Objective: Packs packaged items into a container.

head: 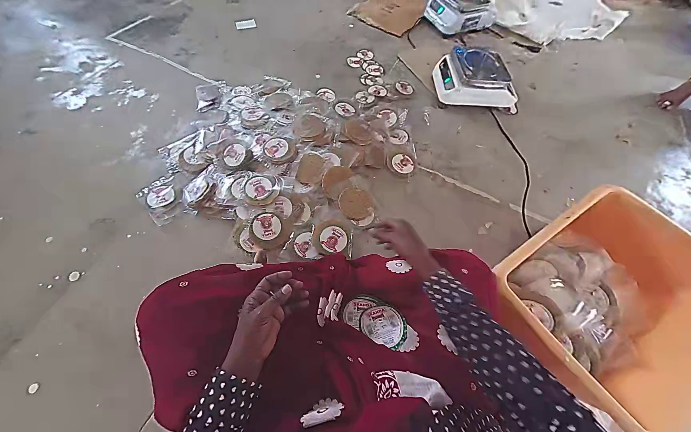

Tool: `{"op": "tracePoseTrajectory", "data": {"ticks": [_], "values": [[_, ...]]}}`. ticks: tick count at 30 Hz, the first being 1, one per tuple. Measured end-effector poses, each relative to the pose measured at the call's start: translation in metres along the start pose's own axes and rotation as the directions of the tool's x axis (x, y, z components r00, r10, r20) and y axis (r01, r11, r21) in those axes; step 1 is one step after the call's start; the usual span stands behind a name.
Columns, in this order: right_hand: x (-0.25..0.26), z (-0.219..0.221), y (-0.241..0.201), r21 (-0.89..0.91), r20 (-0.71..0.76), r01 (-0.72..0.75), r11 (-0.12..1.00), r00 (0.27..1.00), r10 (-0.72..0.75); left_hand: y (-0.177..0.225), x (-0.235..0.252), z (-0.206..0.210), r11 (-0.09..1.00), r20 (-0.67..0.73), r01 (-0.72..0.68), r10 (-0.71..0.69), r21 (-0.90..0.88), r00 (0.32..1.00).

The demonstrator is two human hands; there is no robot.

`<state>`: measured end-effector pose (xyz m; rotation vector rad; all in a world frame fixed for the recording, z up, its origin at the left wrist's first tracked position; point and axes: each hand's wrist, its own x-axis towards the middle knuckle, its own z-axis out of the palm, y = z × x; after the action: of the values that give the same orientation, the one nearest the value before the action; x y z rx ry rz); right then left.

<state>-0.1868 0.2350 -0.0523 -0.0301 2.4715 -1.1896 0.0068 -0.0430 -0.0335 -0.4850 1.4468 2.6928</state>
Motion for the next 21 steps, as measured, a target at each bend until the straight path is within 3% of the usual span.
{"op": "tracePoseTrajectory", "data": {"ticks": [2, 4, 6, 11, 18, 21], "values": [[0.036, 0.055, -0.006, -0.124, 0.057, -0.185, 0.975, 0.979, 0.193, -0.003, 0.002, -0.003, 1.0, 0.021, -0.012, 0.013, -0.026, 1.0], [0.052, 0.088, -0.012, -0.234, -0.06, -0.311, 0.921, 0.95, 0.306, -0.004, 0.004, -0.004, 0.997, 0.038, -0.012, 0.015, -0.07, 0.999], [0.057, 0.108, -0.02, -0.172, -0.184, -0.383, 0.908, 0.918, 0.352, -0.004, 0.006, -0.005, 0.995, 0.054, -0.008, 0.014, -0.097, 0.998], [0.058, 0.126, -0.027, -0.05, -0.235, -0.433, 0.9, 0.881, 0.411, -0.003, 0.007, -0.004, 0.994, 0.06, 0.013, -0.006, -0.11, 0.998], [0.059, 0.142, -0.054, -0.216, -0.237, -0.385, 0.897, 0.912, 0.334, -0.006, 0.004, 0.0, 0.996, 0.059, 0.008, -0.003, -0.085, 0.998], [0.065, 0.144, -0.057, -0.125, -0.215, -0.401, 0.907, 0.904, 0.37, -0.006, 0.002, 0.0, 0.996, 0.05, 0.0, 0.004, -0.084, 0.999]]}}
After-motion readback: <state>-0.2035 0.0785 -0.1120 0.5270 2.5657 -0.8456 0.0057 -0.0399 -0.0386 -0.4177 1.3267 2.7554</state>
